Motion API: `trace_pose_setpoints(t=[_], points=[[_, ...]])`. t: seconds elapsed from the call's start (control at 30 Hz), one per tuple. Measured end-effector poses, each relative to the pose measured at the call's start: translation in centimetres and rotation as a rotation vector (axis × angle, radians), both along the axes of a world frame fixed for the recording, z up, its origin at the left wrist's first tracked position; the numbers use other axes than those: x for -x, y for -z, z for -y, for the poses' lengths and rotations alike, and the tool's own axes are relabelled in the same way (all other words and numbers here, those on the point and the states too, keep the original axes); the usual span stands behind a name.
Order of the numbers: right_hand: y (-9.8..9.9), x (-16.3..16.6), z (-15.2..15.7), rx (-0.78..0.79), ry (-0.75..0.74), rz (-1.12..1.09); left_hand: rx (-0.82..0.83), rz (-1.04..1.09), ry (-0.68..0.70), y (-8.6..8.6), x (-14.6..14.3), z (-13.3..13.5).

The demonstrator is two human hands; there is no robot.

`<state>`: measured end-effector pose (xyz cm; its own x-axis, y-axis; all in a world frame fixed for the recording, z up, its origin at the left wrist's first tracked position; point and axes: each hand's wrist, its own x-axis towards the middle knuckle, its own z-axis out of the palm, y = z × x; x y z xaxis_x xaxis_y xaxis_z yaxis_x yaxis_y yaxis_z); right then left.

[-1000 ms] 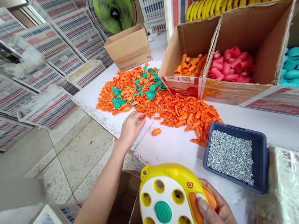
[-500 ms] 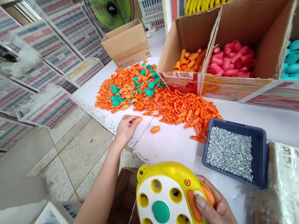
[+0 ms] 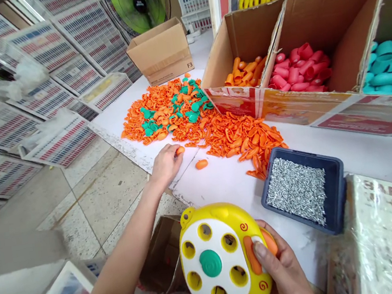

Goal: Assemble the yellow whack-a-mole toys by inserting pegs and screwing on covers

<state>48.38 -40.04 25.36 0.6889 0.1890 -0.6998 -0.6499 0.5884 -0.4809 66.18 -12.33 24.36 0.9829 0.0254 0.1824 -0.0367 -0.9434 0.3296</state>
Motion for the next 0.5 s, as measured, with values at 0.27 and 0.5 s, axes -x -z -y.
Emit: trace_pose_setpoints(t=[0.27, 0.5], points=[[-0.7, 0.3, 0.1, -0.033, 0.047, -0.003, 0.157, 0.02, 0.029, -4.7, 4.1, 2.1], [-0.9, 1.1, 0.8, -0.011, 0.062, 0.031, 0.295, 0.104, 0.262, -8.3, 15.0, 5.7]])
